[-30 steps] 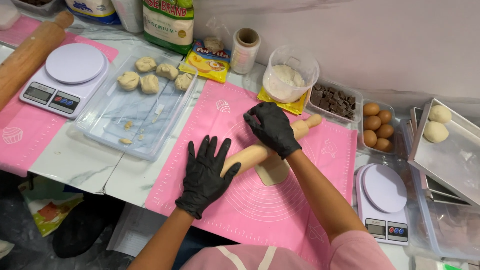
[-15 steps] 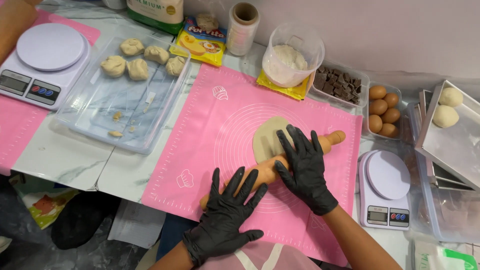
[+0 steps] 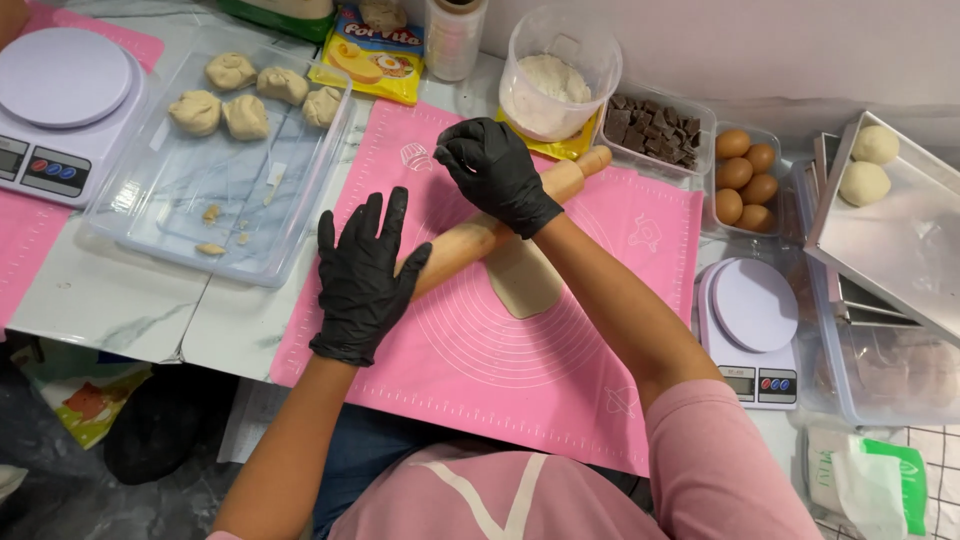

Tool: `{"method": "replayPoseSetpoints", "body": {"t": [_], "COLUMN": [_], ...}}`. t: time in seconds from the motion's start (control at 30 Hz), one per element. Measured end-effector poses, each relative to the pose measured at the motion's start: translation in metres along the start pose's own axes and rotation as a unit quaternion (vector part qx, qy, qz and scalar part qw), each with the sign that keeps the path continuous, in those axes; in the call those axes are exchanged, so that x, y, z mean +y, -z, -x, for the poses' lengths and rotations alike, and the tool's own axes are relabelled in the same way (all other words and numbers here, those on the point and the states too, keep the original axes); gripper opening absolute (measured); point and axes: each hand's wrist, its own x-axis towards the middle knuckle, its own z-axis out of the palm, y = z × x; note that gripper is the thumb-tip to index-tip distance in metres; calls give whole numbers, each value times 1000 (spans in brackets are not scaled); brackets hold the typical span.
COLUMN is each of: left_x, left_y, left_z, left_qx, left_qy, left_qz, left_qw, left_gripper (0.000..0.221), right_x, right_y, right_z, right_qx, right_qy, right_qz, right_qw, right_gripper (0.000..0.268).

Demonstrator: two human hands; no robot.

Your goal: Rolling out small dough balls using a rolling pin and folding them into shaped buns on a silicone mat.

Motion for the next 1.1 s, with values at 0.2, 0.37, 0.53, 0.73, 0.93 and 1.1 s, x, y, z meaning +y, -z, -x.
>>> {"method": "replayPoseSetpoints", "body": {"t": [0.2, 0.37, 0.53, 0.73, 0.93, 1.1], "left_x": [19, 3, -9, 27, 87, 122], "left_y": [2, -61, -1, 78, 74, 73], "left_z": [-26, -42, -55, -29, 16, -6], "left_qx": [25, 40, -102, -218, -171, -189], "left_qy": [-114, -131, -88, -107, -408, -437], "left_qz": [8, -143, 6, 73, 102, 242], "left_qw": [993, 980, 991, 967, 891, 845], "left_gripper": [84, 110, 78, 83, 86, 68], "right_x": [-40, -37, -64, -139, -196, -210], "right_y": [127, 224, 307, 339, 308, 324], "right_z": [-36, 12, 66, 78, 110, 155], "right_qx": [91, 80, 35, -78, -208, -322], "right_qy": [-73, -177, -239, -240, -162, -375], "right_qz": [-116, -117, -63, 43, 94, 33], "right_qw": [986, 974, 968, 967, 960, 868], "right_gripper": [14, 10, 9, 49, 94, 94]}}
